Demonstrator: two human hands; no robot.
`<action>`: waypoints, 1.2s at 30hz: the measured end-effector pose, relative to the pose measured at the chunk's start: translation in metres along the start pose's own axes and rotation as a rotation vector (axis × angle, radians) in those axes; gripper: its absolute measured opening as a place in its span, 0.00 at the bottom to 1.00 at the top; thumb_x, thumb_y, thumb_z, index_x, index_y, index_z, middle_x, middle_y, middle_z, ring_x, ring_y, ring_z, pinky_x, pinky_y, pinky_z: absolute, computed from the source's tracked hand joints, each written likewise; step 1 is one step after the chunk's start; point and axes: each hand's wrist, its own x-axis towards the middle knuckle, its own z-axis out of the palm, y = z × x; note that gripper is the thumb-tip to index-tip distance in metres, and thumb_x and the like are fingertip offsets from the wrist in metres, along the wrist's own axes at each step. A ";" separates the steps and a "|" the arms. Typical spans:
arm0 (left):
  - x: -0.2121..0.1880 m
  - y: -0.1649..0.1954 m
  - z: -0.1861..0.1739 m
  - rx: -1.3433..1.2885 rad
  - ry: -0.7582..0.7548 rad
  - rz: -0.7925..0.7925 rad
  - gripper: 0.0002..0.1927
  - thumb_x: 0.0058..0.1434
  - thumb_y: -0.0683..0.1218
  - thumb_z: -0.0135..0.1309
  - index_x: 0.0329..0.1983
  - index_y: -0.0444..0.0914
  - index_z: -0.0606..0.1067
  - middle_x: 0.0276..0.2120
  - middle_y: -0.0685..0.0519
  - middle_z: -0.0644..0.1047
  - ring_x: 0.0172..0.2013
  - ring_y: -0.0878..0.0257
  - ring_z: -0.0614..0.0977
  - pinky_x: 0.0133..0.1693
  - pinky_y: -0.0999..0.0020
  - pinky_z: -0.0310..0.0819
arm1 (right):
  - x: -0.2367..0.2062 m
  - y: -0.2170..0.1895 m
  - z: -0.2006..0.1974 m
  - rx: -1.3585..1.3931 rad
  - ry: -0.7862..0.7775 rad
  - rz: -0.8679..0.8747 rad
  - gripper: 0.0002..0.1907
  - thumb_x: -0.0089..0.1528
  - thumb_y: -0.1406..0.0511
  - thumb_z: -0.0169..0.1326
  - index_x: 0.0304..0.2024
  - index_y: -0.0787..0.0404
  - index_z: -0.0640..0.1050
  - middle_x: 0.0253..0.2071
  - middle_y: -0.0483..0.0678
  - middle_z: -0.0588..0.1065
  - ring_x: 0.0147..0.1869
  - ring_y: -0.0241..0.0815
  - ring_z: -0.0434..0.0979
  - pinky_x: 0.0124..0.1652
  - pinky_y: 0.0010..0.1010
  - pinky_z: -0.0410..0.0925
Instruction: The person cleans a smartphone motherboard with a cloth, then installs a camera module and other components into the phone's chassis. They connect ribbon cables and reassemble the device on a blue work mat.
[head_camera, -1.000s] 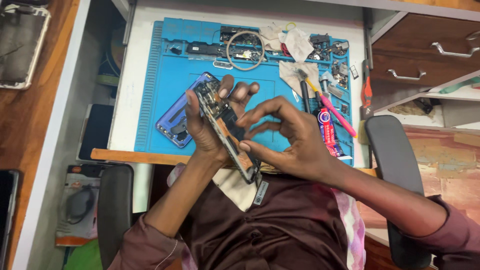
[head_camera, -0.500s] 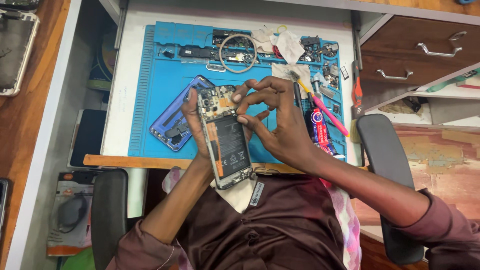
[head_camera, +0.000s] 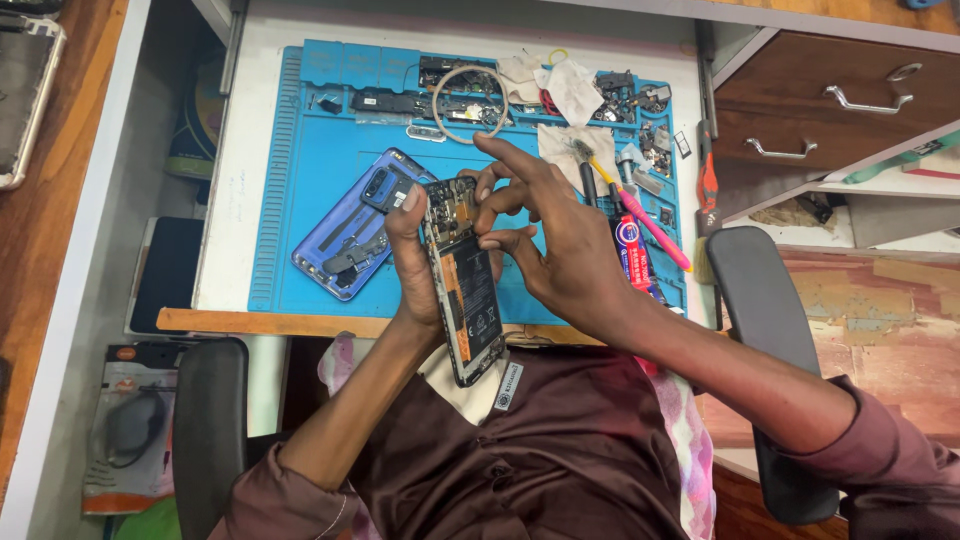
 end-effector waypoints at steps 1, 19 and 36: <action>0.000 0.000 -0.001 0.054 0.023 0.019 0.36 0.66 0.74 0.46 0.52 0.37 0.69 0.30 0.58 0.69 0.25 0.69 0.74 0.28 0.73 0.71 | 0.001 0.000 0.000 0.020 -0.022 0.017 0.43 0.60 0.79 0.60 0.75 0.55 0.60 0.46 0.45 0.77 0.59 0.40 0.77 0.45 0.30 0.72; 0.006 0.007 0.008 -0.004 -0.111 0.190 0.44 0.68 0.71 0.42 0.64 0.27 0.66 0.42 0.52 0.68 0.44 0.64 0.72 0.45 0.72 0.70 | -0.019 0.047 0.030 1.071 -0.169 0.679 0.15 0.69 0.65 0.57 0.57 0.61 0.73 0.50 0.43 0.74 0.55 0.32 0.72 0.55 0.27 0.67; 0.008 0.001 0.009 0.271 -0.083 0.252 0.40 0.67 0.69 0.41 0.64 0.31 0.62 0.42 0.52 0.68 0.41 0.66 0.72 0.42 0.71 0.68 | -0.016 0.033 0.026 1.378 -0.156 0.815 0.11 0.70 0.64 0.52 0.54 0.58 0.72 0.50 0.40 0.75 0.54 0.30 0.75 0.51 0.30 0.72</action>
